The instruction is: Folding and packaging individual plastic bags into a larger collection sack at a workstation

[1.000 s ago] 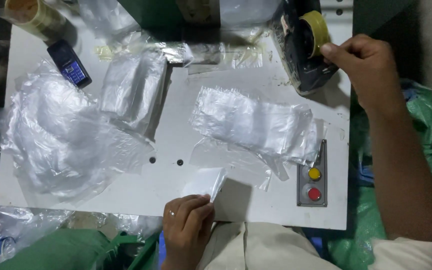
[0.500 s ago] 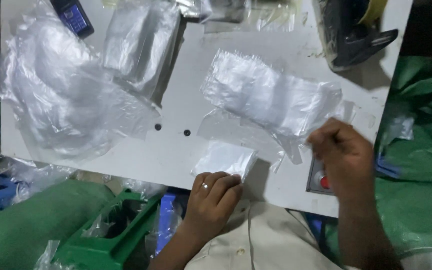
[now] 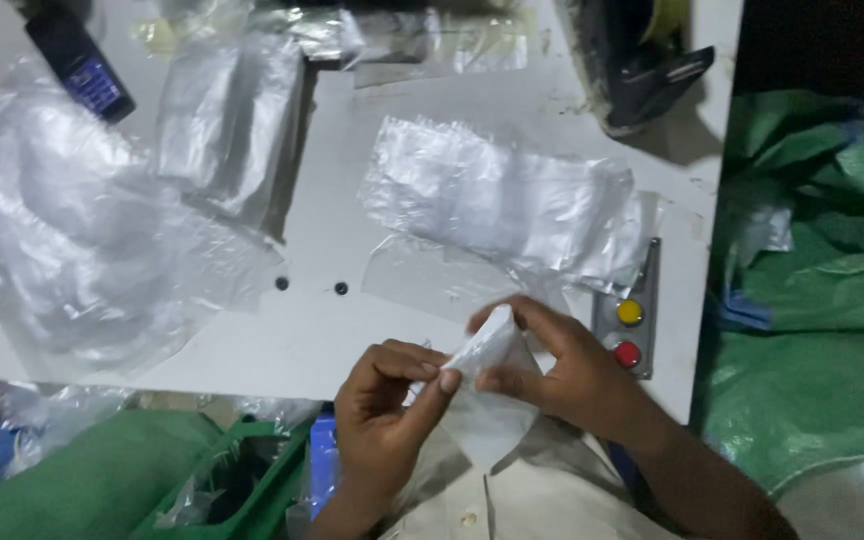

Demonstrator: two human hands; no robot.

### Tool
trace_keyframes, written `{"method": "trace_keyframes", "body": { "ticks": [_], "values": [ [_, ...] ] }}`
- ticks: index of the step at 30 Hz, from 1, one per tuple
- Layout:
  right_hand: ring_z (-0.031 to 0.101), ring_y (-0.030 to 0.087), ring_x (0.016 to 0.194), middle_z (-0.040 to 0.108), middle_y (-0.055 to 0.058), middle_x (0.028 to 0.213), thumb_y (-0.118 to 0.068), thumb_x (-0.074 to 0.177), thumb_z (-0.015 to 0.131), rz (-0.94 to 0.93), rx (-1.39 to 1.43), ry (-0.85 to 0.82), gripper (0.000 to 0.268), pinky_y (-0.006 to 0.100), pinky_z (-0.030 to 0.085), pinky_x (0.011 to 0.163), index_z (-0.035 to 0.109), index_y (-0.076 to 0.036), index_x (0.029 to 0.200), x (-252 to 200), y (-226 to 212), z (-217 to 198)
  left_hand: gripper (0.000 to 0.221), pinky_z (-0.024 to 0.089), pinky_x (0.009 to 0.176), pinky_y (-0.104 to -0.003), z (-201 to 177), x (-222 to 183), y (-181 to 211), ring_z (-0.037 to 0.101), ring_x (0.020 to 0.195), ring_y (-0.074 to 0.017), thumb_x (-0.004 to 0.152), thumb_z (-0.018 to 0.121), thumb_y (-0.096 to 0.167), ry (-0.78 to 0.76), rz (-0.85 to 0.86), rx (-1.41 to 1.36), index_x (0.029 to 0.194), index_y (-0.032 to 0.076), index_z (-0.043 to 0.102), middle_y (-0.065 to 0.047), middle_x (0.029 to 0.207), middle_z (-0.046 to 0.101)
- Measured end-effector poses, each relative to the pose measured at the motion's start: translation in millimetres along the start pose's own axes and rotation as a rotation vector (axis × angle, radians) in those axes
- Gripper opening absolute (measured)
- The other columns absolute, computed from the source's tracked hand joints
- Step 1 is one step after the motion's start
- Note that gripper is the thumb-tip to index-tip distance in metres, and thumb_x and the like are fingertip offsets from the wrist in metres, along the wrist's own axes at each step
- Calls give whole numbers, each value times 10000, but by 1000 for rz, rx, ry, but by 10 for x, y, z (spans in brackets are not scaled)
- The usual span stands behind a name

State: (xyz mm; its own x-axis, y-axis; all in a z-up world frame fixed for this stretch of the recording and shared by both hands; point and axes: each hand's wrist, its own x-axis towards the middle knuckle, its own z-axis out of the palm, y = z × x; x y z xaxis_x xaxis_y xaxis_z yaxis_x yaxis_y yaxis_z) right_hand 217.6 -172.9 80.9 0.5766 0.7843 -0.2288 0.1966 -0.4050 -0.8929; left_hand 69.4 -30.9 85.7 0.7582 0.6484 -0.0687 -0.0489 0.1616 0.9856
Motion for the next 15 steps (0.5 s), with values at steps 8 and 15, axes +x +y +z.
{"method": "trace_keyframes", "body": {
  "ticks": [8, 15],
  "values": [
    [671, 416, 1079, 720, 286, 1206, 130, 1047, 926, -124, -612, 1014, 289, 491, 501, 1006, 686, 130, 1208, -862, 1006, -899, 220, 558, 805, -345, 86, 360, -561, 662, 1013, -250, 980, 693, 146, -183, 358, 756, 1189, 79, 675, -97, 1088, 722],
    [653, 397, 1136, 721, 235, 1213, -283, 982, 876, 255, -1251, 647, 527, 467, 486, 970, 741, 44, 1373, -780, 1275, -1265, 221, 500, 793, -435, -88, 421, -845, 566, 908, -318, 963, 733, 169, -191, 498, 1149, 1183, 168, 708, -111, 1103, 617]
  ]
}}
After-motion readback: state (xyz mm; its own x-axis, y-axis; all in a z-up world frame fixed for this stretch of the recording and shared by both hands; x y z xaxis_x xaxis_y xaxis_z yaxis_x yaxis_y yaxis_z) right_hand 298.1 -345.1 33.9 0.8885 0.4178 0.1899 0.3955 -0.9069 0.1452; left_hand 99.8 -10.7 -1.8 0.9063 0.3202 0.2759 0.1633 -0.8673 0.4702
